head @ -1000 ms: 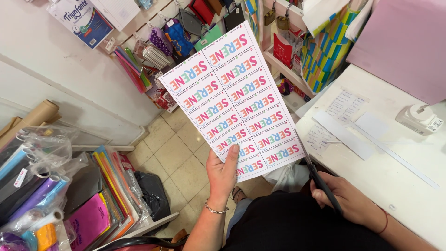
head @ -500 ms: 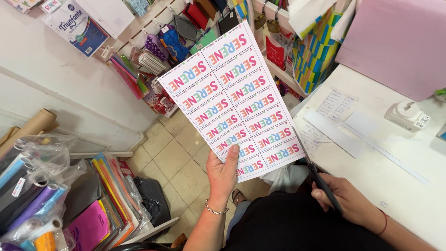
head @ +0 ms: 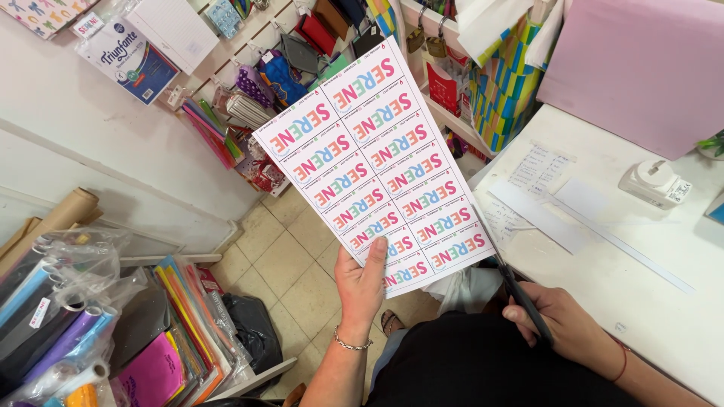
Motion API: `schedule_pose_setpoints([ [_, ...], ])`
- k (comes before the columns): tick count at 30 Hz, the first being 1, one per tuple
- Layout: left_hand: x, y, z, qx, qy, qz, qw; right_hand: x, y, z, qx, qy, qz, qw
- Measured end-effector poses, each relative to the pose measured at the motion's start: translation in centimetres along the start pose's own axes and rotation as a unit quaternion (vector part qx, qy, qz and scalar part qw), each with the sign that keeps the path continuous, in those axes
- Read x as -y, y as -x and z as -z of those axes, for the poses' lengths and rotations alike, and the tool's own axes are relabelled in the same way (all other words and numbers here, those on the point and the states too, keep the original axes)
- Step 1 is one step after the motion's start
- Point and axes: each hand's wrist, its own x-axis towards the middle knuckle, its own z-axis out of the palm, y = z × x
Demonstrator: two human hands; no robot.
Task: The person holds a sheet of paper with repeated 'SERENE' labels and uses scissors to cut along the printed lines, separating the sheet into smaller sections. The person rotates the paper and continues cutting through the grid of labels.
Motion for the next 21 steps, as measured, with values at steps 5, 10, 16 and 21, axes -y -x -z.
schedule_pose_setpoints([
  [5,0.0,0.2,0.2,-0.009,-0.005,0.009,1.000,-0.1,-0.1,-0.1,-0.010,0.034,-0.022,0.999],
  [10,-0.1,0.3,0.3,-0.015,-0.006,0.007,1.000,-0.4,-0.1,0.0,-0.012,0.059,-0.013,0.998],
  [16,0.1,0.4,0.4,0.001,0.007,-0.008,1.000,1.2,0.4,-0.3,-0.027,0.043,-0.039,0.998],
  [21,-0.3,0.6,0.2,0.004,0.011,-0.001,1.000,1.6,0.5,-0.4,-0.032,0.054,-0.045,0.997],
])
